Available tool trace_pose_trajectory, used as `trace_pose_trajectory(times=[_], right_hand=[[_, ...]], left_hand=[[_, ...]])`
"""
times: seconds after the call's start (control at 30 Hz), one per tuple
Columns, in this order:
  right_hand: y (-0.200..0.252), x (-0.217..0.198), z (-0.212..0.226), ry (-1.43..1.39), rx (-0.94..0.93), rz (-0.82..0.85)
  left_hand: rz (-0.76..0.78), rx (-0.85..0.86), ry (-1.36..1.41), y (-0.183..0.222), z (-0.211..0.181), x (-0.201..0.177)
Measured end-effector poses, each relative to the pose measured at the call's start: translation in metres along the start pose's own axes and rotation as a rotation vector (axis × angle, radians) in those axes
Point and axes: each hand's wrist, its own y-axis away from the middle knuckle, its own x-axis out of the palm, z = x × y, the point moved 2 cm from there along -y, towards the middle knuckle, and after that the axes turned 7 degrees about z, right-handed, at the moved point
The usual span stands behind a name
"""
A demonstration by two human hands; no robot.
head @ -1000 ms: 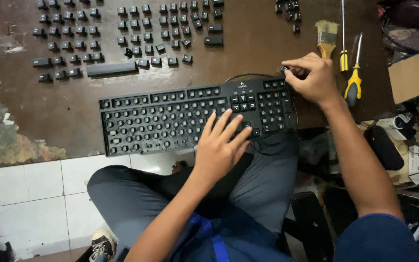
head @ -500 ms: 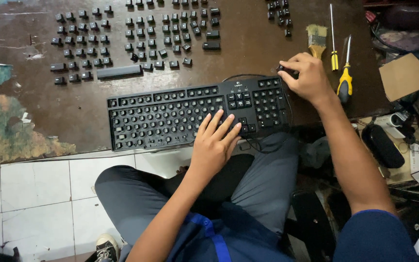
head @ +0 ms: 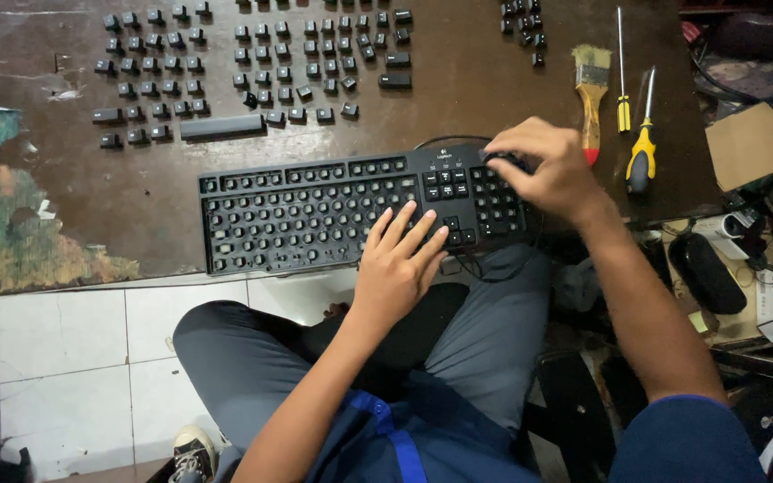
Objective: Reinstalling individual keycaps onto a computer keyboard frame at a repair bench.
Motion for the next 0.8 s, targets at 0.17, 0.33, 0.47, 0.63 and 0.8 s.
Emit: trace_pose_trajectory(times=[0.17, 0.33, 0.47, 0.63, 0.8], right_hand=[[-0.004, 0.01, 0.018, -0.01, 0.019, 0.079], [0.007, 0.011, 0.011, 0.011, 0.039, 0.095], [0.01, 0.011, 0.013, 0.046, 0.057, 0.099], [0.008, 0.012, 0.015, 0.08, 0.053, 0.105], [0.004, 0.011, 0.02, 0.143, 0.045, 0.12]], left_hand=[[-0.004, -0.008, 0.006, -0.002, -0.002, -0.004], [-0.027, 0.01, -0.021, 0.001, 0.001, 0.0], [-0.04, 0.01, -0.011, -0.001, 0.0, 0.0], [-0.043, 0.001, -0.003, -0.001, -0.001, -0.002], [-0.028, -0.017, 0.014, -0.003, -0.003, -0.006]])
